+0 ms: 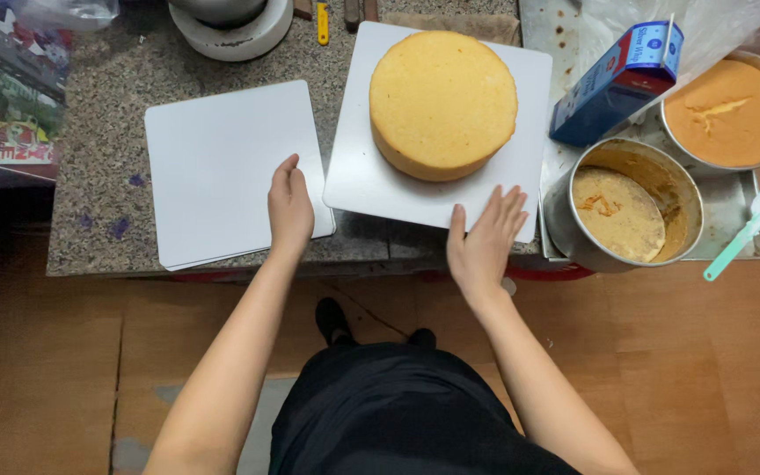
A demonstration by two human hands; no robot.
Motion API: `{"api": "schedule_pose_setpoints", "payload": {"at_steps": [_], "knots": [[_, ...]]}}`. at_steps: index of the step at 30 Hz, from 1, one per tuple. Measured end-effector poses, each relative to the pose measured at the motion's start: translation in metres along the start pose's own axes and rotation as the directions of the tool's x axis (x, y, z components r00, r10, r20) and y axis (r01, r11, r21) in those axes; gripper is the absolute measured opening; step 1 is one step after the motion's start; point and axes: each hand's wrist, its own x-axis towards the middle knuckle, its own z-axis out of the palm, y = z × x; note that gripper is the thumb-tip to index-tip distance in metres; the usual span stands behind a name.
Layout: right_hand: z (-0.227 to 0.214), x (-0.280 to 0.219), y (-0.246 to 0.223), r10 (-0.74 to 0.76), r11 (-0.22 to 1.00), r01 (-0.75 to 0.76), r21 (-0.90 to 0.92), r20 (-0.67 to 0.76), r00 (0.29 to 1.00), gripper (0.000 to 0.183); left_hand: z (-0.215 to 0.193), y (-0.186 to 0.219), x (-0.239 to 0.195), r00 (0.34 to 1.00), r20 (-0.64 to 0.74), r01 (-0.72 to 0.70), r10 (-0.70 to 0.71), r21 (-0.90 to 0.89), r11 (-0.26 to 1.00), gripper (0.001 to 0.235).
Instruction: The person removes two round sponge cakes from metal baking pans by inverting them onto white cake boards. They gently tap and peel away the pan sides, then place the cakes upright on the boards and move the empty pans aside.
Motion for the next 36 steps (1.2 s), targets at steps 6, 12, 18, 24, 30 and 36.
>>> {"api": "schedule_pose_setpoints", "payload": {"at_steps": [6, 12, 18, 24, 30, 36], "knots": [[0.000, -0.031, -0.044, -0.649, 0.698, 0.292, 0.654, 0.406, 0.644, 0.046, 0.025, -0.021, -0.006, 0.894, 0.330, 0.406, -0.302, -0.314, 0.859, 0.059], [-0.008, -0.021, -0.049, -0.243, 0.928, 0.151, 0.341, 0.245, 0.939, 0.040, 0.029, -0.028, -0.034, 0.700, 0.567, 0.682, -0.435, -0.350, 0.642, 0.077], [0.004, -0.035, -0.065, -0.475, 0.789, 0.206, 0.579, 0.363, 0.801, 0.040, 0.051, -0.046, -0.071, 0.527, 0.733, 0.849, -0.430, -0.442, 0.289, 0.083], [0.008, -0.033, -0.053, -0.073, 0.951, 0.012, 0.309, 0.185, 0.980, 0.051, 0.031, -0.040, -0.077, 0.473, 0.821, 0.874, -0.320, -0.482, 0.056, 0.093], [0.011, -0.050, -0.062, -0.362, 0.720, 0.174, 0.672, 0.149, 0.920, 0.039, 0.038, -0.010, -0.075, 0.523, 0.810, 0.836, -0.264, -0.549, -0.029, 0.094], [0.009, -0.046, -0.046, -0.005, 0.969, -0.043, 0.244, 0.193, 0.981, 0.084, 0.030, -0.013, -0.071, 0.594, 0.740, 0.719, -0.314, -0.664, -0.205, 0.089]]}}
